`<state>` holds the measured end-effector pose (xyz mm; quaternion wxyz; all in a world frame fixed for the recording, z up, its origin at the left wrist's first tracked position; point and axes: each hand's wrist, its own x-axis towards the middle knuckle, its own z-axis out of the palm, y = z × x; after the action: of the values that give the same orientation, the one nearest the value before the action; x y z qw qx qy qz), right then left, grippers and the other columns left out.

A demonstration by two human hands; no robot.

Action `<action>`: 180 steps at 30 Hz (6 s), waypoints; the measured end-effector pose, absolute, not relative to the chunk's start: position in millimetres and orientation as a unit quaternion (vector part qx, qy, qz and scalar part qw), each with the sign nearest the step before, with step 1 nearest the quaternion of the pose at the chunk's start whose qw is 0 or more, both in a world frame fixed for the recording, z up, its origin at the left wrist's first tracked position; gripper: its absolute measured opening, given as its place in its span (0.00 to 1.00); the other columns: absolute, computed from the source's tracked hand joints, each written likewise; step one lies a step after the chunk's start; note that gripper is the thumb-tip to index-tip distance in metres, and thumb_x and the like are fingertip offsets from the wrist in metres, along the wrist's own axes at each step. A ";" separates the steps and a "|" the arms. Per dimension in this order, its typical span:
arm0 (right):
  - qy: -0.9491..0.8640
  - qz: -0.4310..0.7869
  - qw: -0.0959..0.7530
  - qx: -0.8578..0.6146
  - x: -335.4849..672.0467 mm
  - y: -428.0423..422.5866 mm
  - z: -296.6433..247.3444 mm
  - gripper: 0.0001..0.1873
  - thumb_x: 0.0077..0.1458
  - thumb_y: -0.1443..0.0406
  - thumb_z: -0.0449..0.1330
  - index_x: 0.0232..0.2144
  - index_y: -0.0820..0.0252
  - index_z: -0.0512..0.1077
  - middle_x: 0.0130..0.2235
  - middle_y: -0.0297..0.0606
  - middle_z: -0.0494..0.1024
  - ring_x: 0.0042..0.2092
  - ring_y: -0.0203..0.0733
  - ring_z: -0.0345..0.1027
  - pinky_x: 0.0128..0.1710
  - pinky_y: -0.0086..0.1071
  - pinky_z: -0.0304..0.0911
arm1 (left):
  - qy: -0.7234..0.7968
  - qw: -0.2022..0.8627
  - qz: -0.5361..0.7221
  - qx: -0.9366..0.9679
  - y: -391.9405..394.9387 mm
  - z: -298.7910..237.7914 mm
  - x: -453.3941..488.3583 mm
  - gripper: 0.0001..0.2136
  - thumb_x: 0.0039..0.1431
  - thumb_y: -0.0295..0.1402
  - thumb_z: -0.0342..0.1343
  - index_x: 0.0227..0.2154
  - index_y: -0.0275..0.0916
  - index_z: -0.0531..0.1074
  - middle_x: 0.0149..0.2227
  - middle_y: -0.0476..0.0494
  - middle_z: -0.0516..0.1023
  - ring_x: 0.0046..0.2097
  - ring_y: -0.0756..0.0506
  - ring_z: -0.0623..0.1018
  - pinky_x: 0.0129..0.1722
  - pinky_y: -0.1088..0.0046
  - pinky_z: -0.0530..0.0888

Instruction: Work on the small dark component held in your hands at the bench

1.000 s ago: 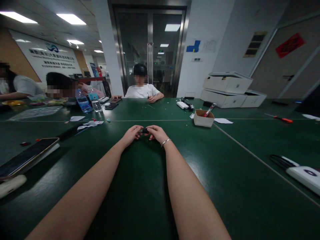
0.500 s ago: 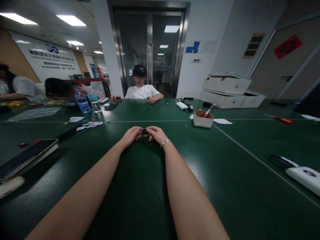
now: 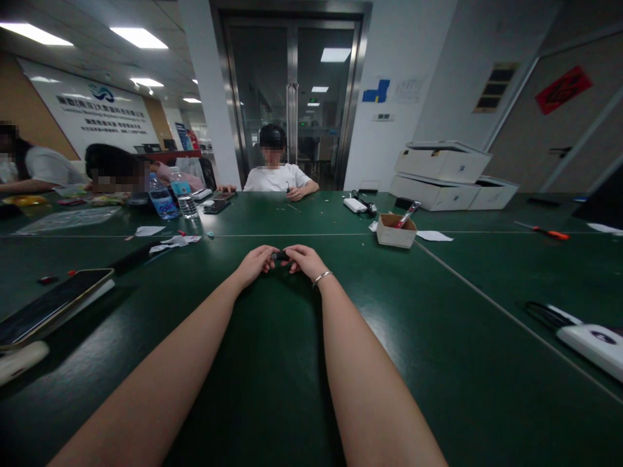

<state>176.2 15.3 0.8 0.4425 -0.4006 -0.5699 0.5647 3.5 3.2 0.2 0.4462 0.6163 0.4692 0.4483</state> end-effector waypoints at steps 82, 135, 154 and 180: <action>-0.567 0.567 0.422 -0.423 178.7 12.8 6.9 0.13 0.54 0.62 0.57 0.41 0.61 0.63 0.26 0.32 0.73 0.15 0.26 0.61 0.17 0.24 0.65 | 0.445 0.452 0.514 0.577 1.7 -0.1 -5.4 0.11 0.38 0.32 0.64 0.27 0.35 0.73 0.26 0.47 0.75 0.29 0.50 0.73 0.34 0.70 0.70; -0.564 0.578 0.438 -0.395 177.1 11.8 9.3 0.14 0.53 0.68 0.57 0.44 0.59 0.65 0.28 0.31 0.74 0.15 0.25 0.59 0.20 0.27 0.68 | 0.435 0.490 0.533 0.535 3.2 -0.6 -6.0 0.09 0.41 0.29 0.63 0.27 0.34 0.70 0.26 0.46 0.76 0.30 0.51 0.75 0.34 0.73 0.70; -0.590 0.567 0.426 -0.384 178.6 19.5 0.1 0.07 0.54 0.69 0.58 0.38 0.63 0.72 0.27 0.35 0.78 0.16 0.26 0.60 0.20 0.24 0.68 | 0.470 0.469 0.496 0.560 4.9 -0.7 0.7 0.07 0.55 0.33 0.55 0.34 0.35 0.67 0.18 0.52 0.70 0.19 0.53 0.71 0.21 0.79 0.66; -0.539 0.594 0.445 -0.398 179.5 19.1 -0.1 0.05 0.56 0.69 0.56 0.36 0.65 0.71 0.25 0.37 0.77 0.16 0.27 0.61 0.24 0.26 0.70 | 0.445 0.438 0.469 0.625 1.6 -2.1 0.3 0.11 0.47 0.33 0.61 0.34 0.35 0.69 0.25 0.48 0.73 0.27 0.51 0.73 0.27 0.76 0.68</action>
<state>179.5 19.1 -0.1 0.4453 -0.3981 -0.5391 0.5938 0.3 1.6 -2.1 0.4380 0.6247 0.4450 0.4688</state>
